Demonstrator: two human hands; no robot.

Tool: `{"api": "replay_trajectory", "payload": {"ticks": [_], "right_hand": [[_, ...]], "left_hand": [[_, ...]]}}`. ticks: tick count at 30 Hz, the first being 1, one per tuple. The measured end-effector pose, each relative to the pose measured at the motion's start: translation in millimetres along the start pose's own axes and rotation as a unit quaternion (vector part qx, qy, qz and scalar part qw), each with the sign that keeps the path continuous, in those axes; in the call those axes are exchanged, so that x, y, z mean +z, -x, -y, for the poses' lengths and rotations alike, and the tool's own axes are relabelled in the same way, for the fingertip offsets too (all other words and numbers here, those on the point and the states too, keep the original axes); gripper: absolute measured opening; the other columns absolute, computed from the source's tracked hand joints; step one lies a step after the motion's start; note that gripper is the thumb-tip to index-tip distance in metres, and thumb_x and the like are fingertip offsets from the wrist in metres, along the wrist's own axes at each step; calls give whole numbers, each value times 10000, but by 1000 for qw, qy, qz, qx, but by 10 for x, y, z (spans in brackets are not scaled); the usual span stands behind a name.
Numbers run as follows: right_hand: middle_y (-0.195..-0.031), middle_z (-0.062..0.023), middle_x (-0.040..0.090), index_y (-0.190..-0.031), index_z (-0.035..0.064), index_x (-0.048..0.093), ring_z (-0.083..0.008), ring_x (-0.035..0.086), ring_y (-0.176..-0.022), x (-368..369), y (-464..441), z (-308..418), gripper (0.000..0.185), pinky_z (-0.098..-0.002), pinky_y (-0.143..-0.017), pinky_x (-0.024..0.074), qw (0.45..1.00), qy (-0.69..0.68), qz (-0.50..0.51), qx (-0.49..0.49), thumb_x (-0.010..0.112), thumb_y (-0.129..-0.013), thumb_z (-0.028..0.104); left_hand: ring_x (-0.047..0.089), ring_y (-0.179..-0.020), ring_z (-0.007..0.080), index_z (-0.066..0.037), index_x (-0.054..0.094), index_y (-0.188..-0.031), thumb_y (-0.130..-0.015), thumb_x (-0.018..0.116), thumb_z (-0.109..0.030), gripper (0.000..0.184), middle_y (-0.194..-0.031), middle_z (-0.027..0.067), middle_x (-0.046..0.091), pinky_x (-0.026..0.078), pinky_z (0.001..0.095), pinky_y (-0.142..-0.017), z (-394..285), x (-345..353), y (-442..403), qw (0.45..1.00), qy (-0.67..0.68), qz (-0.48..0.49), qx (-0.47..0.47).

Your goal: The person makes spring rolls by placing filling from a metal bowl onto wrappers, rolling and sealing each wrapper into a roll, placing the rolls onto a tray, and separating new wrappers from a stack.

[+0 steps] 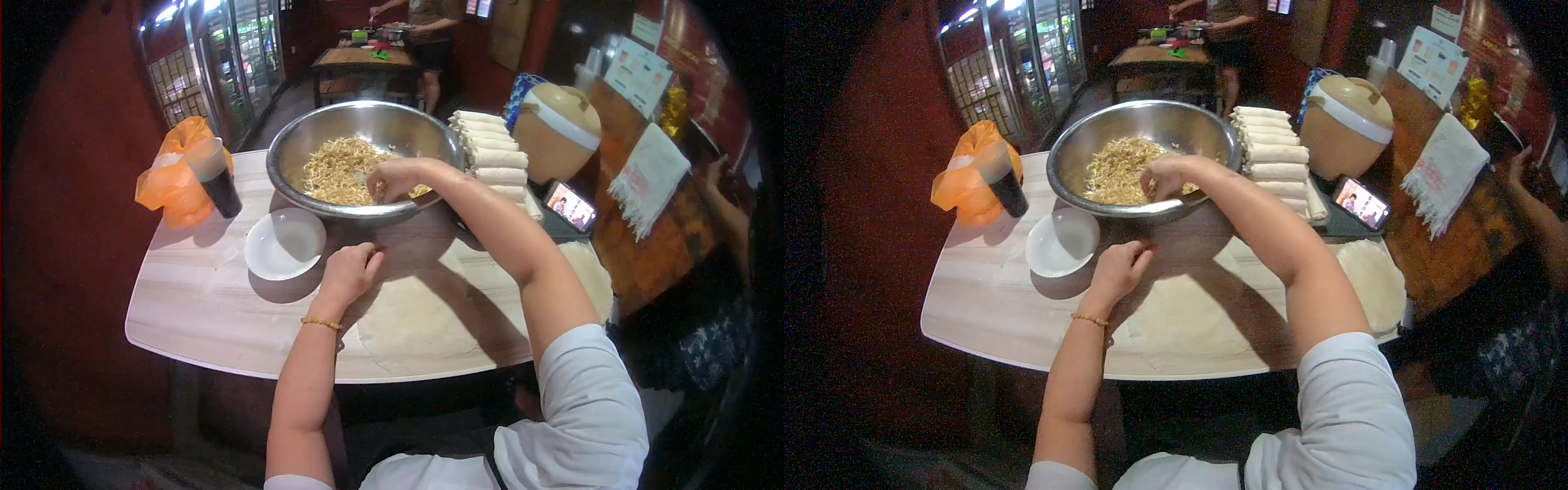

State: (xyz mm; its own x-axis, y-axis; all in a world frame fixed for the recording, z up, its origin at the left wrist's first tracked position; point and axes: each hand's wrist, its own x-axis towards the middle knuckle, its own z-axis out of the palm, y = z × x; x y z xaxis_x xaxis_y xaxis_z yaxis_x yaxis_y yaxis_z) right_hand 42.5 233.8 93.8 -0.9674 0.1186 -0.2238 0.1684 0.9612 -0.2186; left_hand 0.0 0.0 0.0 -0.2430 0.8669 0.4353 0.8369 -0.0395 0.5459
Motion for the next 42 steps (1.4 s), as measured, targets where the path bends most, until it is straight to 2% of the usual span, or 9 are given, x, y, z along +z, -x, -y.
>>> {"api": "replay_trajectory", "payload": {"ticks": [7,13,20,22,25,26,30,33,42], "right_hand": [[-843,-83,705,-1007,120,687,-190,665,-771,-434,206,212,331,-339,-691,527,998,-39,-23,35,741,-683,161],[-889,-59,688,-1005,95,678,-168,648,-818,-887,910,686,290,-334,-712,517,992,-8,-118,-37,750,-726,123],[-961,-89,640,-1012,92,667,-225,636,-866,-81,1408,961,346,-348,-792,507,986,-86,-63,-130,763,-682,56],[-1059,-115,598,-1025,86,658,-279,628,-919,346,1407,953,388,-380,-814,509,985,-62,-38,-157,774,-657,42],[-1170,-139,542,-1049,84,641,-343,592,-1022,885,1424,921,417,-418,-853,499,985,-37,-31,-166,768,-653,50],[-1192,-140,534,-1086,95,628,-355,573,-1068,1120,1403,844,442,-428,-885,487,983,-17,-79,-163,763,-665,66],[-1243,-147,516,-1217,143,590,-354,543,-1138,1203,1577,884,578,-423,-953,471,969,-99,-105,-199,766,-668,90],[-1249,-148,514,-1241,139,582,-353,542,-1141,1125,1728,828,600,-419,-968,466,968,-129,-131,-168,773,-673,111],[-1128,-135,570,-1160,63,584,-350,587,-1008,1327,1829,650,498,-426,-853,493,967,-137,-192,-97,779,-702,95]], "left_hand": [[652,-753,375,-40,699,-901,-889,594,-259,243,-802,201,673,521,453,-687,38,0,3,1000,8,9,5],[640,-834,395,-35,698,-952,-836,586,-207,236,-866,234,661,512,475,-754,139,39,30,997,-66,27,-34],[623,-845,402,-37,683,-990,-867,570,-216,245,-883,228,656,507,426,-782,195,67,34,994,70,-23,-75],[643,-892,343,-12,653,-1054,-908,590,-317,344,-949,199,677,498,375,-811,106,-37,44,980,104,-18,-170],[609,-1040,264,12,580,-1200,-931,574,-409,499,-1097,170,649,464,336,-903,-112,-84,312,960,274,0,-61],[517,-1191,233,37,459,-1336,-873,666,-400,669,-1270,168,550,415,333,-997,-145,-78,388,930,339,79,-115],[442,-1290,252,4,324,-1443,-695,854,-265,955,-1403,184,439,381,350,-1062,-406,-86,564,971,179,158,-30],[457,-1279,257,-2,323,-1444,-677,860,-266,973,-1394,201,443,400,355,-1051,-465,8,594,989,84,115,38],[620,-1047,234,3,541,-1261,-713,822,-169,639,-1195,167,605,503,343,-899,-554,75,525,980,129,148,-43]]}}
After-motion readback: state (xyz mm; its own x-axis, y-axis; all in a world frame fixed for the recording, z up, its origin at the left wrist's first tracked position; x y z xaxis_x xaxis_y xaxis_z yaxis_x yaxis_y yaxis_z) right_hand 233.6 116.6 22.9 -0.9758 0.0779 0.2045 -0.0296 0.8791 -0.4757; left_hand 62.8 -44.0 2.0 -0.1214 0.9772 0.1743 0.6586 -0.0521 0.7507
